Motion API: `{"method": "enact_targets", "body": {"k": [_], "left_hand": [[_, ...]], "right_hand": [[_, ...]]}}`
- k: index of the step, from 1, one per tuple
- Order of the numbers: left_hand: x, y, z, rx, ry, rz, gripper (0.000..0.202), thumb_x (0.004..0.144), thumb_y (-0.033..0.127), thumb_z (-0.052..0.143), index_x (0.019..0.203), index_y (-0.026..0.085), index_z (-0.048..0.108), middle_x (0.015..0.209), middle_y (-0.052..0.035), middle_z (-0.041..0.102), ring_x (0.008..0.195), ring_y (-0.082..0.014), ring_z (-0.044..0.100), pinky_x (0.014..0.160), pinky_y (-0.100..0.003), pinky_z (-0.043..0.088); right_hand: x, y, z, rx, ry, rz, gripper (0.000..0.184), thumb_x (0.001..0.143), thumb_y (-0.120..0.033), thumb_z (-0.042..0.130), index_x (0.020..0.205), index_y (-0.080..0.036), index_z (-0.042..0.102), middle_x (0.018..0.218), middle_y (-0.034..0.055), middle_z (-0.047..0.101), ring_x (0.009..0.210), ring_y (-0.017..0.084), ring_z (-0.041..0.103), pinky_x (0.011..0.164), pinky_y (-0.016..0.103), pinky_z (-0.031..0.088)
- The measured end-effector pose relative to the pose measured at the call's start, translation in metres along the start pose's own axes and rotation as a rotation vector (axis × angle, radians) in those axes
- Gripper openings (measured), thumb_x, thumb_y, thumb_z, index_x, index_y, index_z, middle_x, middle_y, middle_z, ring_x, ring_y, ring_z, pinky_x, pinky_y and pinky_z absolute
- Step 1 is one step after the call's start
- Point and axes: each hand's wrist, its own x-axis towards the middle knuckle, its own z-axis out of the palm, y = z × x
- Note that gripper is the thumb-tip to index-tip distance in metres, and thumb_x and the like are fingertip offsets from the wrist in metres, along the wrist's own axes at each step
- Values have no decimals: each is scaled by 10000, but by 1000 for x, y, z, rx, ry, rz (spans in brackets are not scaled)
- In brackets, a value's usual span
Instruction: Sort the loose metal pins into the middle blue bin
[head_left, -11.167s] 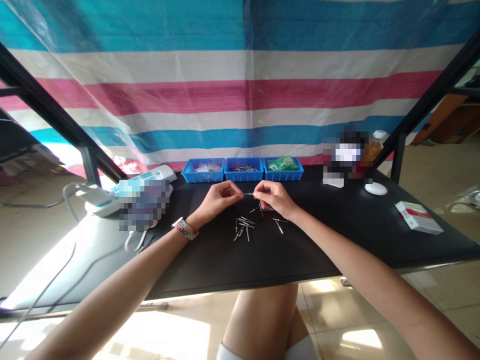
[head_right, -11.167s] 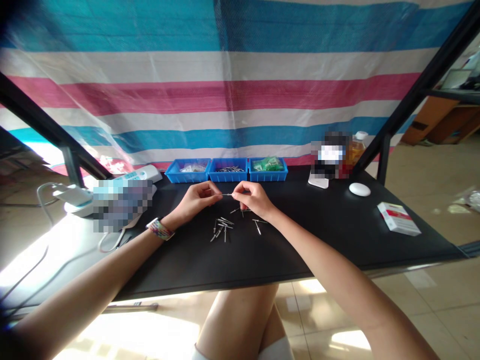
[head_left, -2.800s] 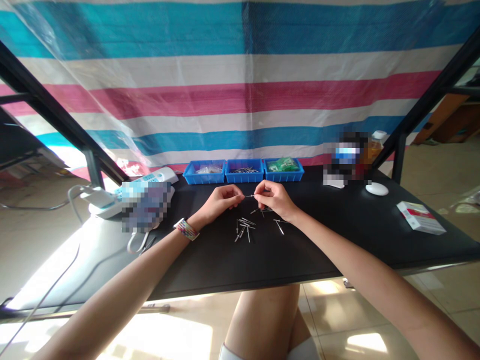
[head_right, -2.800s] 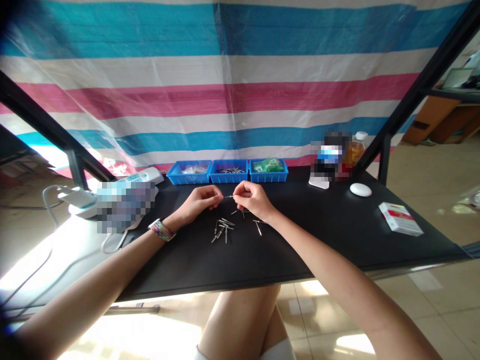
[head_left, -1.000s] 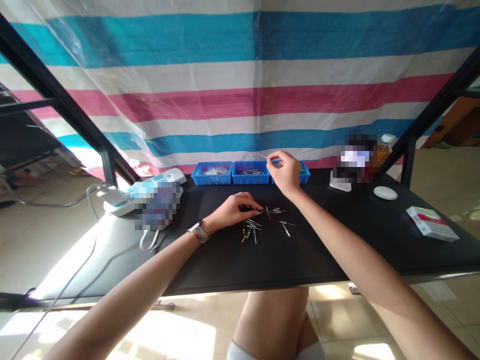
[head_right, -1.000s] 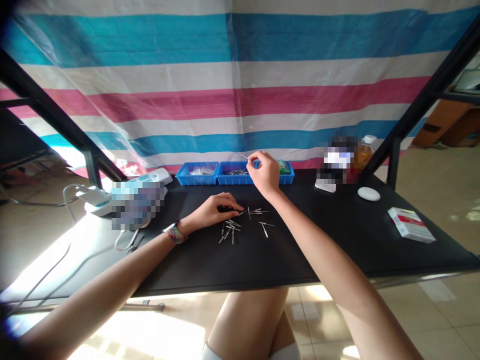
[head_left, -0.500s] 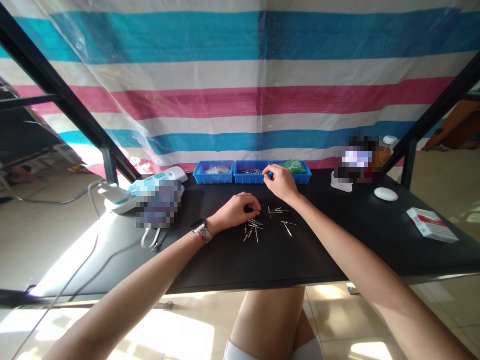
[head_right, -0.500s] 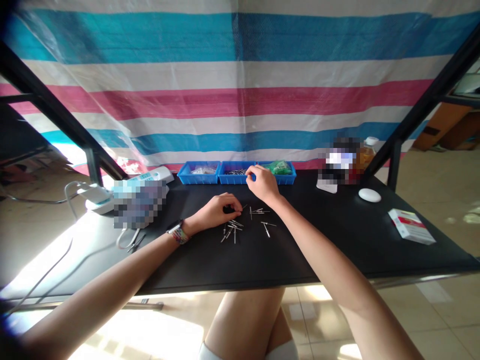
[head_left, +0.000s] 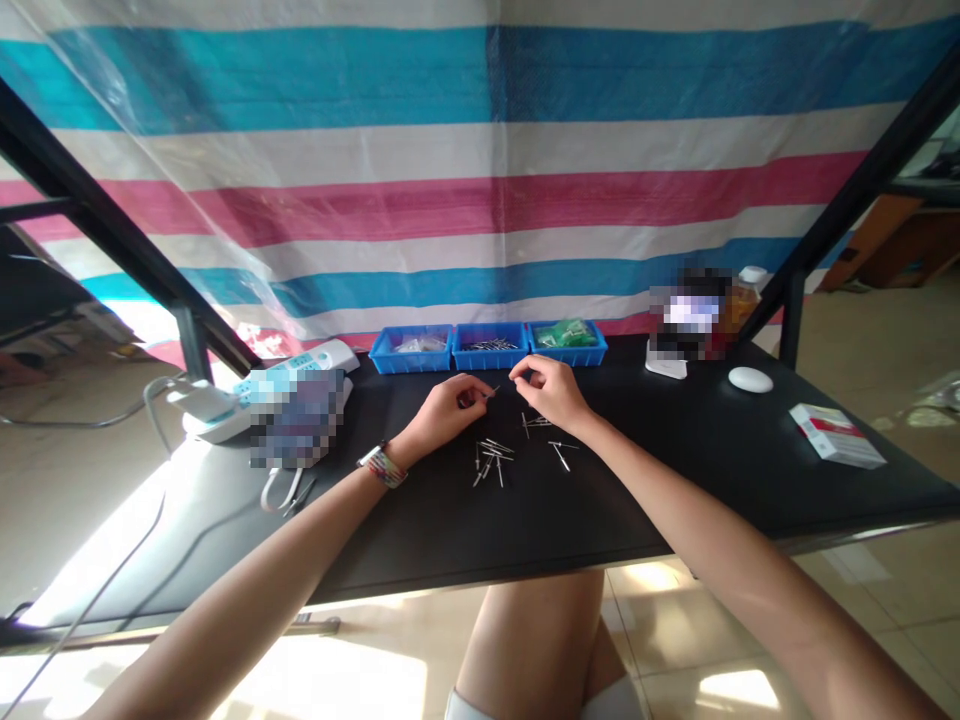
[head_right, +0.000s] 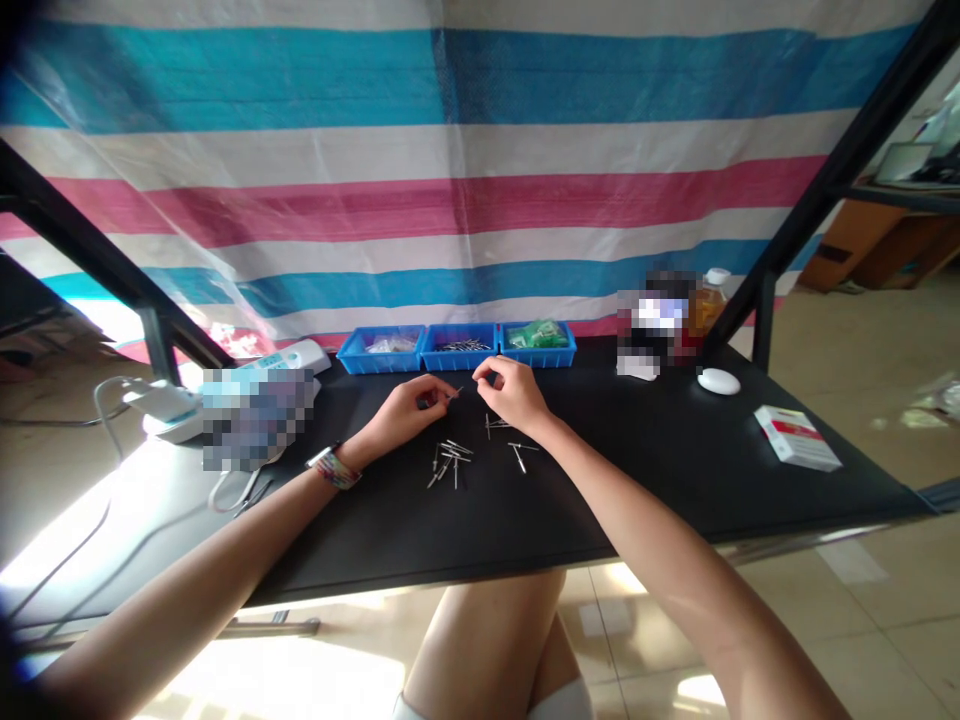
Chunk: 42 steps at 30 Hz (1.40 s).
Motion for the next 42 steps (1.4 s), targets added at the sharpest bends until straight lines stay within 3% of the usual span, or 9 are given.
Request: {"method": "enact_targets", "body": {"k": [3,7,13,19,25,30,36,42], "left_hand": [[2,-1,-2,-119,20,-5,108,844,237,693,936,182,684,881,-25,694,786,-157,624,741,-279,487],[2,5,-2,-242,76,-19,204,868,331,764,883,185,622,836,-7,661,760,-142,611,707,-260,470],[0,8,-2,-317,94,-48,309,845,442,835,915,171,704,909,-59,747,850,-187,682,777,-296,520],[0,1,-3,-337,118,-51,322,805,445,879,906,169,747,936,-67,775,855,-198,705,795,-309,539],[1,3,-2,-372,125,-54,324,765,438,906,852,169,747,928,-69,773,858,-205,706,794,-315,536],[2,10,-4,-381,103,-98,379,775,462,889,975,178,737,849,-29,720,792,-175,661,741,-292,513],[2,5,-8,-430,52,-204,484,932,627,645,791,166,683,742,-45,658,697,-168,606,627,-282,450],[2,4,-7,-483,55,-246,454,897,603,706,766,171,652,724,-29,627,686,-163,597,630,-282,443]], "right_hand": [[1,-1,4,101,-25,88,86,854,-271,644,844,-218,710,886,33,746,595,144,595,551,274,450],[0,-5,7,233,-86,171,125,857,-319,664,887,-212,722,892,26,743,546,133,617,500,263,462],[-1,-9,11,384,-198,227,181,862,-374,697,848,-194,703,777,16,726,504,119,600,455,231,435],[-1,-12,10,462,-244,286,235,852,-409,693,823,-175,694,733,7,702,490,102,598,444,209,429],[1,-14,8,461,-233,257,239,816,-407,733,815,-172,693,732,7,707,501,102,591,460,215,449],[0,-15,8,481,-194,247,202,769,-360,768,788,-180,678,691,-19,650,512,109,590,459,218,440],[-1,-21,8,483,-64,190,192,739,-336,794,799,-186,692,756,-12,666,554,111,597,490,231,484],[-1,-21,8,443,-57,159,178,751,-331,800,802,-186,711,761,-3,693,564,112,596,512,239,501]]}}
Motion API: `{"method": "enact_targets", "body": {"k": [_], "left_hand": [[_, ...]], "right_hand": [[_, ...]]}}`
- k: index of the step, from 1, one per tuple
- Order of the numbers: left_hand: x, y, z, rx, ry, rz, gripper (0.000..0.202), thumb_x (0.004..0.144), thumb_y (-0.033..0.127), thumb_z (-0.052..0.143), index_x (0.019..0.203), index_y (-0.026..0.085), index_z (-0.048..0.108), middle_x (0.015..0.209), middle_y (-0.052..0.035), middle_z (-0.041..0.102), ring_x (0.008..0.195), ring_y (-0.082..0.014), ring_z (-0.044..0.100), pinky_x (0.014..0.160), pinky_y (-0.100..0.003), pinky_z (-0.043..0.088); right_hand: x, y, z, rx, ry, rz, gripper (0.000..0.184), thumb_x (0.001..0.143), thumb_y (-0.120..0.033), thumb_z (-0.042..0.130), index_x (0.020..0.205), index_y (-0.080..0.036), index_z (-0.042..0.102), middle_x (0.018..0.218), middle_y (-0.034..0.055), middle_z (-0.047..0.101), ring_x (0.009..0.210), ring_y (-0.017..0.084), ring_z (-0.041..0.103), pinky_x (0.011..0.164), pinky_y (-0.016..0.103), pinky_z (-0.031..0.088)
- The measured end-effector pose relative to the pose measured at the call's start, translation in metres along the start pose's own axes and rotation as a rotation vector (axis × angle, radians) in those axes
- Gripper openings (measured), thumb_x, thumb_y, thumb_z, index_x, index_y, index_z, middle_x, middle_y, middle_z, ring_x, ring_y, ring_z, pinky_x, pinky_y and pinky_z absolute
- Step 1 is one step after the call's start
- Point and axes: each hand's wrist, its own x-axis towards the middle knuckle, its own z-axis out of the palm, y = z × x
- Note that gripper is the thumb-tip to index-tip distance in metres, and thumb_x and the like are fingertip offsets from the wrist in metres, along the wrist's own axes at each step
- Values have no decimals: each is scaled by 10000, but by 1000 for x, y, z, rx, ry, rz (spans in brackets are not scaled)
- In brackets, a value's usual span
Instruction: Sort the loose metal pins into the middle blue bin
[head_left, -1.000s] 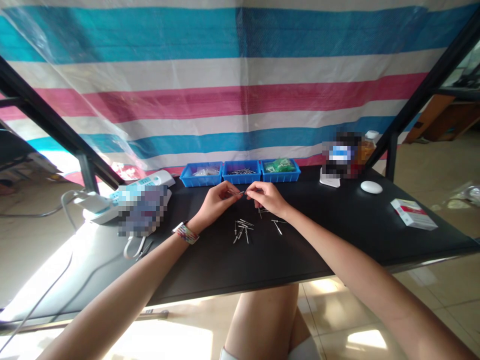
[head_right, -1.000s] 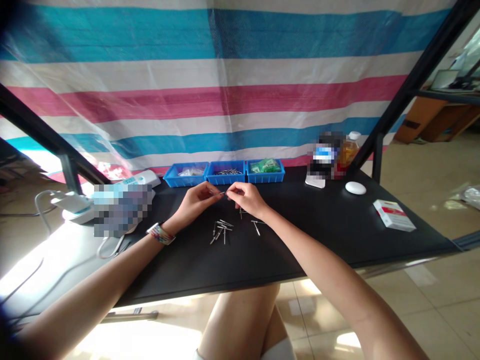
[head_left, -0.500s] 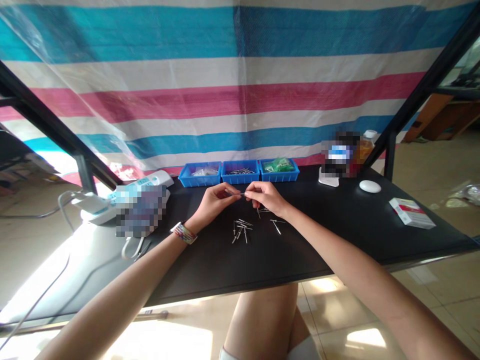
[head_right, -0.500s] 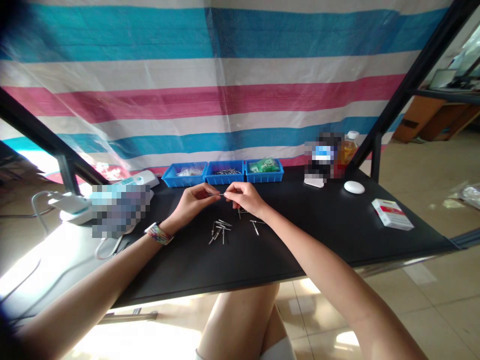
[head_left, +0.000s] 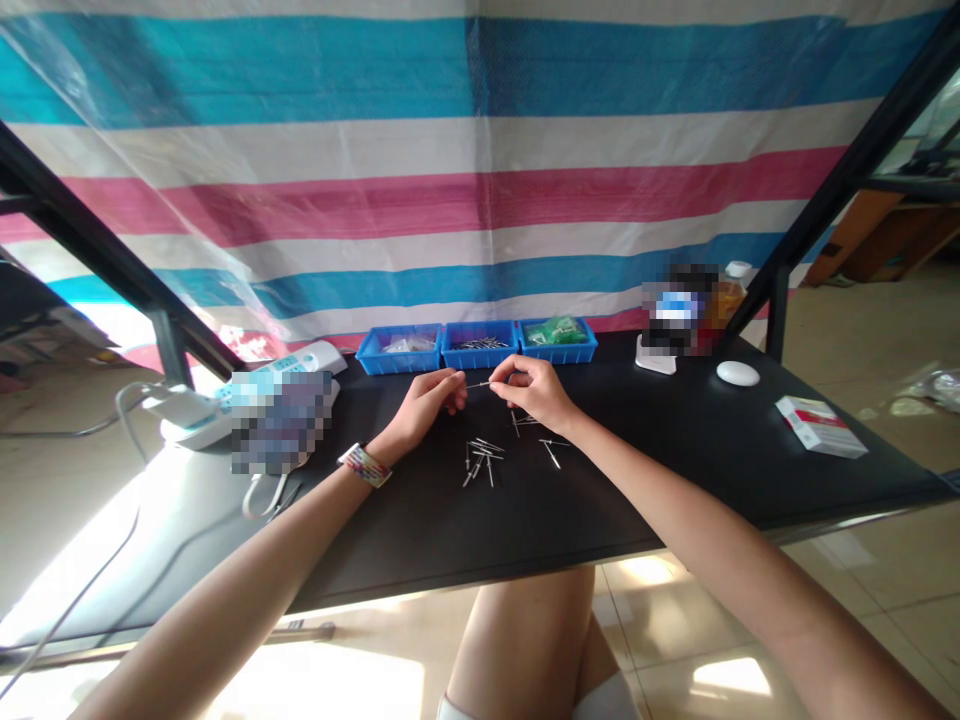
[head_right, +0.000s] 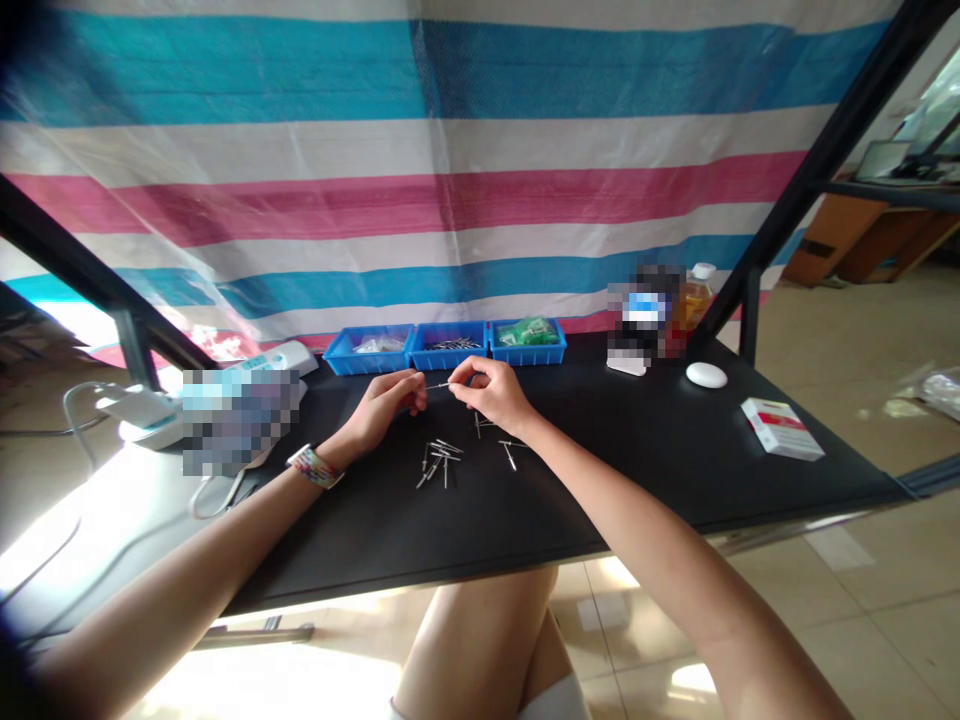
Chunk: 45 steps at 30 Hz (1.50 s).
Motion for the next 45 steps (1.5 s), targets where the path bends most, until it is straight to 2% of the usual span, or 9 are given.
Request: {"method": "enact_targets", "body": {"k": [12,19,24,30,36,39,42,45], "left_hand": [[1,2,2,13,1,24,421,865,554,765,728,175,642,697,-22,627,668,-153,572,630,-281,438],[0,7,4,1,61,59,355,789,487,857,866,169,719,710,-11,651,671,-147,580,641,-274,438],[-1,10,6,-16,98,70,368,745,468,896,860,162,725,715,-11,649,664,-141,576,631,-273,431],[-1,11,7,-19,114,65,371,726,444,914,873,158,730,729,-12,661,662,-134,577,625,-267,431],[-2,10,7,-41,85,63,390,736,439,906,927,172,695,724,7,642,659,-135,591,608,-256,436],[-2,9,5,-89,35,34,373,799,454,853,987,184,676,743,5,648,667,-142,603,598,-252,441],[-2,4,2,-104,-12,-5,351,893,516,744,918,174,670,746,-11,643,650,-139,597,581,-251,427],[0,-1,1,-95,-42,-47,431,933,580,664,843,159,673,726,-28,629,629,-140,589,567,-257,413]], "right_hand": [[0,4,0,-24,27,-23,170,782,-337,792,829,-191,720,777,1,697,561,113,599,499,238,501],[3,5,-2,96,10,106,228,759,-375,795,841,-185,700,758,-2,698,488,99,588,450,225,477],[3,5,-1,220,-9,244,293,737,-410,821,864,-184,685,772,9,730,495,97,611,458,209,496],[2,6,-1,291,-9,285,296,697,-374,847,858,-177,695,772,6,730,522,90,621,487,201,523],[3,9,0,267,-2,243,277,672,-342,867,808,-179,689,623,-34,652,524,107,616,500,213,526],[4,9,2,226,44,159,255,664,-317,862,764,-174,676,650,-37,649,508,102,609,493,223,523],[3,7,3,194,58,95,220,668,-282,839,751,-175,666,668,-37,649,517,107,624,496,227,519],[2,6,3,171,29,87,195,683,-274,816,758,-183,661,622,-39,636,525,122,631,504,232,512]]}}
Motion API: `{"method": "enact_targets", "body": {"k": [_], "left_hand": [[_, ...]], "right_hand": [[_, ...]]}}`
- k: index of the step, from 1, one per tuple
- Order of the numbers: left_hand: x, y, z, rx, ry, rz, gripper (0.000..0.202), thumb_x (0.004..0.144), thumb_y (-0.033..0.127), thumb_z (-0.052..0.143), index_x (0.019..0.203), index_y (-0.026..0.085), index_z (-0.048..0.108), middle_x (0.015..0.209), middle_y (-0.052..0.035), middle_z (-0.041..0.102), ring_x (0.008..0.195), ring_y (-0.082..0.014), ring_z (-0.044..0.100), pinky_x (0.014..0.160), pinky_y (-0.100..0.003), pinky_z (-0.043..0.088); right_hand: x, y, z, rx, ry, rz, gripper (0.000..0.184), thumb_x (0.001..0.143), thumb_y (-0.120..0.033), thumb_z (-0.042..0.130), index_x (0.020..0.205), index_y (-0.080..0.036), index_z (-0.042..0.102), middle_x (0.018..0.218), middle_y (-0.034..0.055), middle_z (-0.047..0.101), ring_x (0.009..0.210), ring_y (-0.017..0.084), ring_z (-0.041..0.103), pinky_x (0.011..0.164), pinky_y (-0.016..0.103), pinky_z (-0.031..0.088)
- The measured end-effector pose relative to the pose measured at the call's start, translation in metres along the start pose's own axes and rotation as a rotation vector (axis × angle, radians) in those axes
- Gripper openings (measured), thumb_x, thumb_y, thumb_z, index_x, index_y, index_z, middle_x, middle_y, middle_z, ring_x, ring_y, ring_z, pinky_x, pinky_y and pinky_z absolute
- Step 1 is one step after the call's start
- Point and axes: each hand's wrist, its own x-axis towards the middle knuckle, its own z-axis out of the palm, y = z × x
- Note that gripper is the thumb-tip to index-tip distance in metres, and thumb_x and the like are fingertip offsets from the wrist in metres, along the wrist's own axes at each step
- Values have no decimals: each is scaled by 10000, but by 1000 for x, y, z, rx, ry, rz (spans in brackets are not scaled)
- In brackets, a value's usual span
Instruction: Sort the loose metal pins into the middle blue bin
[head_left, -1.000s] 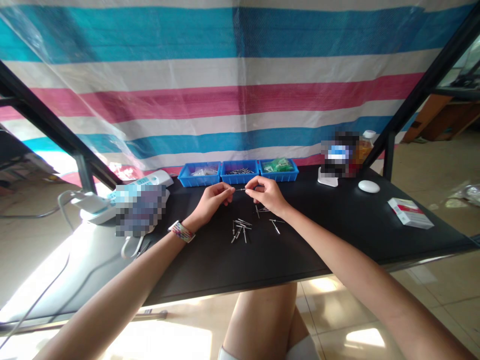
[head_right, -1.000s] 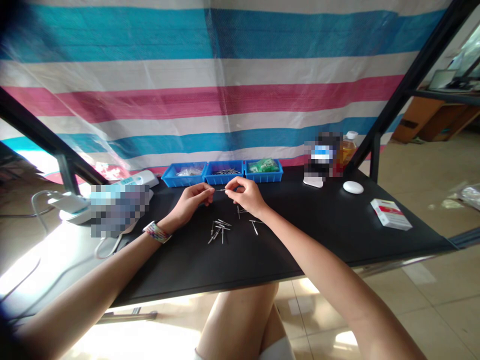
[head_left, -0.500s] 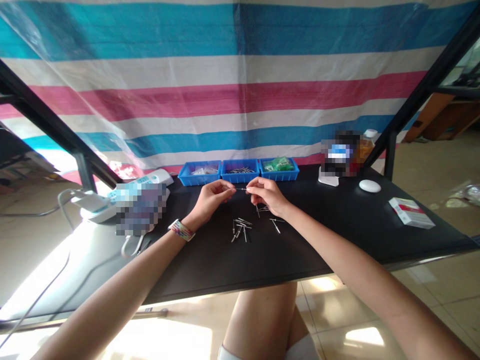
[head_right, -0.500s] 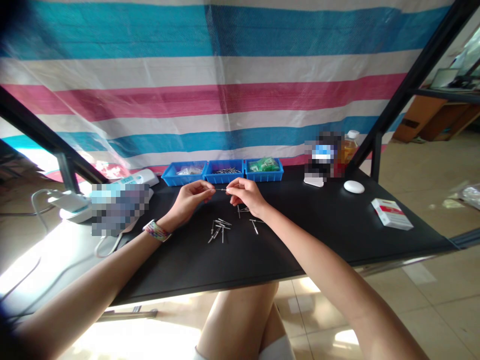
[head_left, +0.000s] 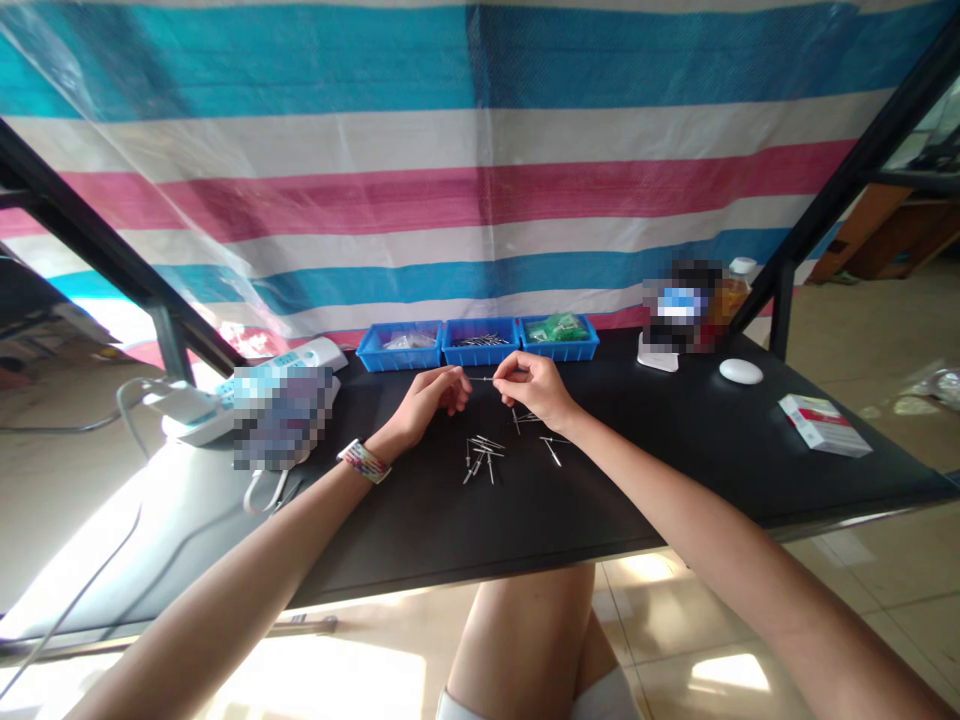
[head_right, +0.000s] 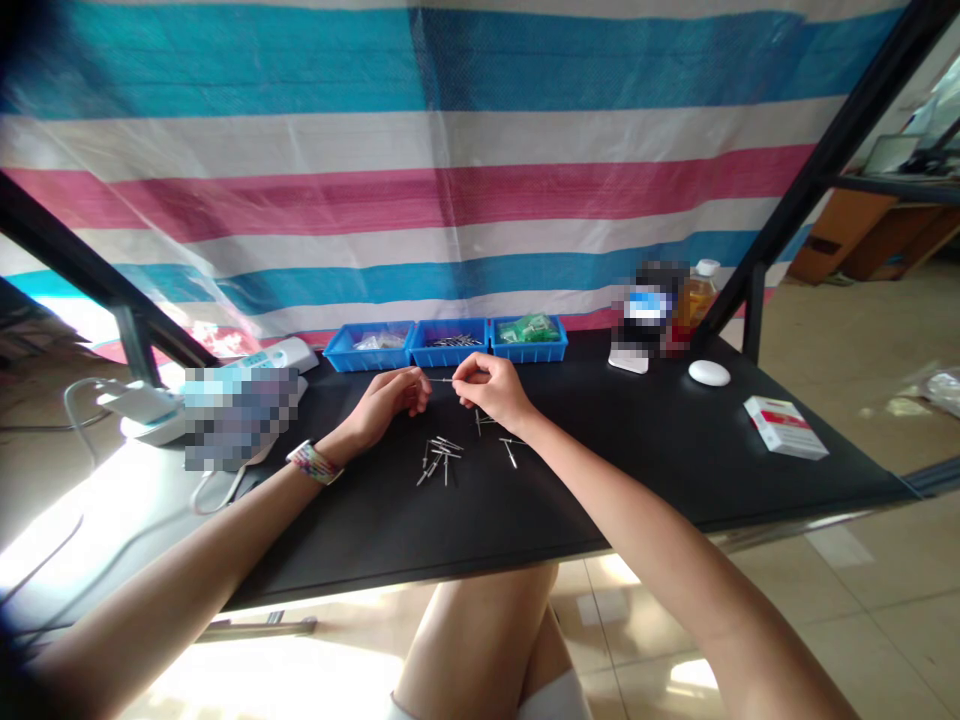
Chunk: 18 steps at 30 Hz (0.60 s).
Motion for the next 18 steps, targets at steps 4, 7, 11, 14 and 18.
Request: {"method": "enact_targets", "body": {"k": [4,7,11,14,18], "left_hand": [[1,-3,0,12,4,-23,454,916,605,672,803,165,664,723,-33,621,625,-151,584,564,-269,414],[0,0,1,27,15,-21,437,893,593,705,788,172,654,724,-28,610,626,-151,577,569,-272,418],[-2,4,3,42,16,-21,418,864,566,748,761,179,629,684,-10,582,619,-146,567,572,-266,410],[-2,4,4,62,14,-15,422,851,565,760,739,187,610,660,-6,578,608,-147,561,568,-268,404],[-1,3,5,89,18,10,432,855,580,759,741,189,615,650,-4,587,601,-143,551,570,-270,403]], "right_hand": [[-2,0,0,-58,-28,2,165,698,-274,793,762,-194,663,578,-36,633,533,138,635,526,246,512],[-3,0,0,-89,-37,-12,142,705,-265,779,765,-200,668,568,-35,635,532,143,635,532,251,507],[-3,1,-1,-112,-41,-29,123,721,-260,769,775,-204,674,571,-35,636,537,145,636,536,251,498],[-4,1,-1,-130,-38,-35,127,732,-271,771,782,-205,675,575,-34,635,542,147,639,538,252,497],[-4,1,-1,-127,-30,-25,145,734,-286,774,787,-204,666,572,-41,619,539,144,635,529,248,502]]}}
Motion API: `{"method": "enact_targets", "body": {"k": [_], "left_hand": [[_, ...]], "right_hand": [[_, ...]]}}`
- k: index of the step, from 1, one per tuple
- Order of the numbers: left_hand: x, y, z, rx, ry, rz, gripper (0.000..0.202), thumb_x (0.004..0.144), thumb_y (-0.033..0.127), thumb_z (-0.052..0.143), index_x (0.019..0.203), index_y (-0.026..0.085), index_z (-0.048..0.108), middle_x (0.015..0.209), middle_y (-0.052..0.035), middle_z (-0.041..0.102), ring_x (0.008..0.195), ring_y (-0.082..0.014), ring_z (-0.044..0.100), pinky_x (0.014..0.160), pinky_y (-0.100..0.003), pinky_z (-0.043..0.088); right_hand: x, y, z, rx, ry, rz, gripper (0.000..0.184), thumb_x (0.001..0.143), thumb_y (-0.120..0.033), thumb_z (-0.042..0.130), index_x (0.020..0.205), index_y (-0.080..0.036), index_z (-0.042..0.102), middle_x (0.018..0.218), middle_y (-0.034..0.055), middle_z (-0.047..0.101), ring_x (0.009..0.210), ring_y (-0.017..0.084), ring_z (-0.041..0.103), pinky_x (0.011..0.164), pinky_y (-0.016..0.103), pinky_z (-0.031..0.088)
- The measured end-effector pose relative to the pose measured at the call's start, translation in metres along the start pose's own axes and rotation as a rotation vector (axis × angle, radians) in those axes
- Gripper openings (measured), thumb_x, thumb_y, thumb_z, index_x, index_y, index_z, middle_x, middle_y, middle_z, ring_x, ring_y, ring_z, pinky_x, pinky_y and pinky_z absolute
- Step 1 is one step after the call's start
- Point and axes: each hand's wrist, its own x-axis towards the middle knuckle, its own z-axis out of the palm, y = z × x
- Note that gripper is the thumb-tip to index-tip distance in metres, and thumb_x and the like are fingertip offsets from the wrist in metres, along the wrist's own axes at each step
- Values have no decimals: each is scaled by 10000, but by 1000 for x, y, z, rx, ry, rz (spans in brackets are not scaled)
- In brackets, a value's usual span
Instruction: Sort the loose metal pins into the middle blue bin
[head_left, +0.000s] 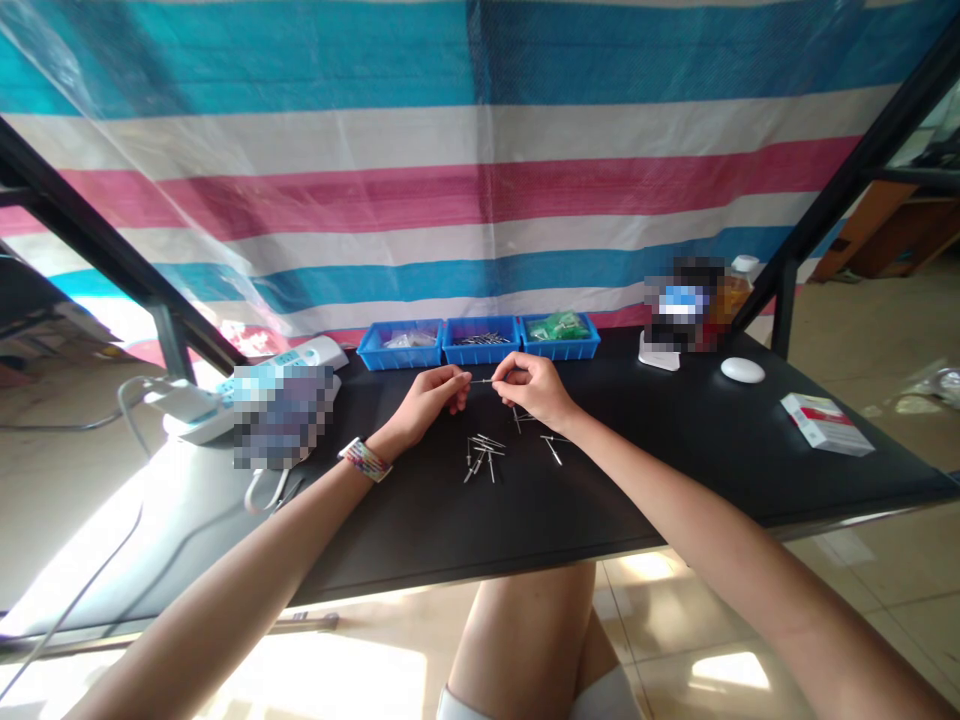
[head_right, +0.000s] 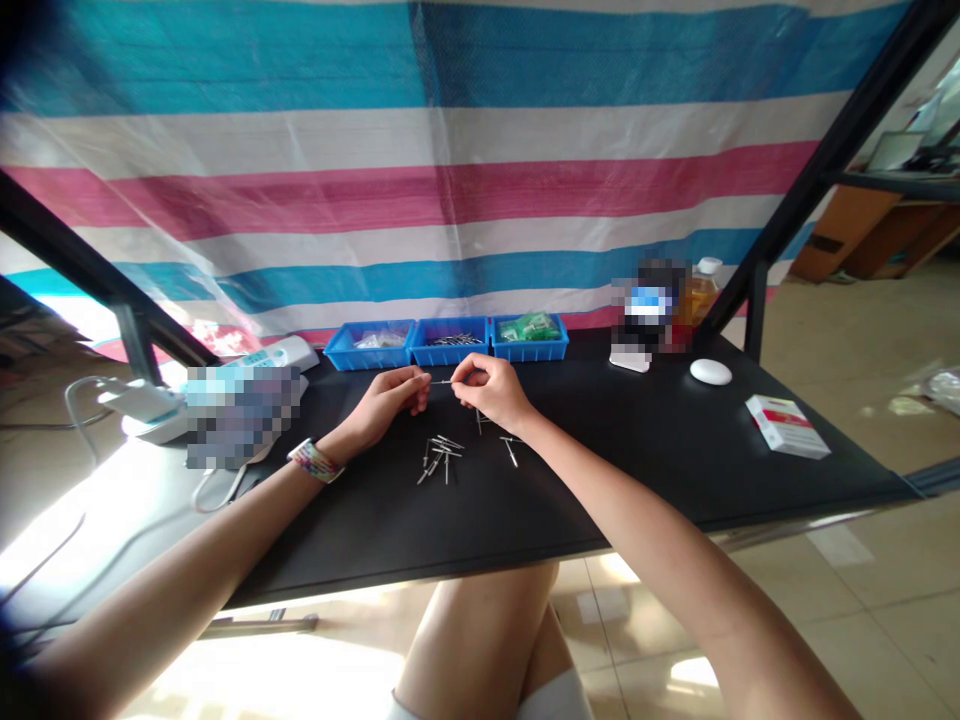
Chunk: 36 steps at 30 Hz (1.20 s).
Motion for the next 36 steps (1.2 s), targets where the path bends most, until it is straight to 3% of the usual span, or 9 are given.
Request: {"method": "enact_targets", "body": {"k": [10,22,36], "left_hand": [[-2,7,1,23,46,56,354,792,498,843,831,178,699,682,-6,636,636,-146,575,603,-273,422],[-2,8,2,-2,102,75,369,745,462,894,879,174,707,723,-14,679,658,-145,624,602,-262,427],[-3,7,2,-29,42,94,375,772,444,877,944,172,685,705,1,647,649,-138,608,588,-245,444]], "right_hand": [[3,0,-1,79,52,37,225,715,-333,813,809,-188,668,742,-27,654,513,97,601,479,227,506],[2,-5,-3,269,-12,253,286,714,-377,833,849,-184,671,763,-6,706,547,90,613,505,206,534],[2,-2,-3,276,-20,209,321,656,-356,898,813,-169,690,715,-11,698,543,92,614,508,207,533]]}}
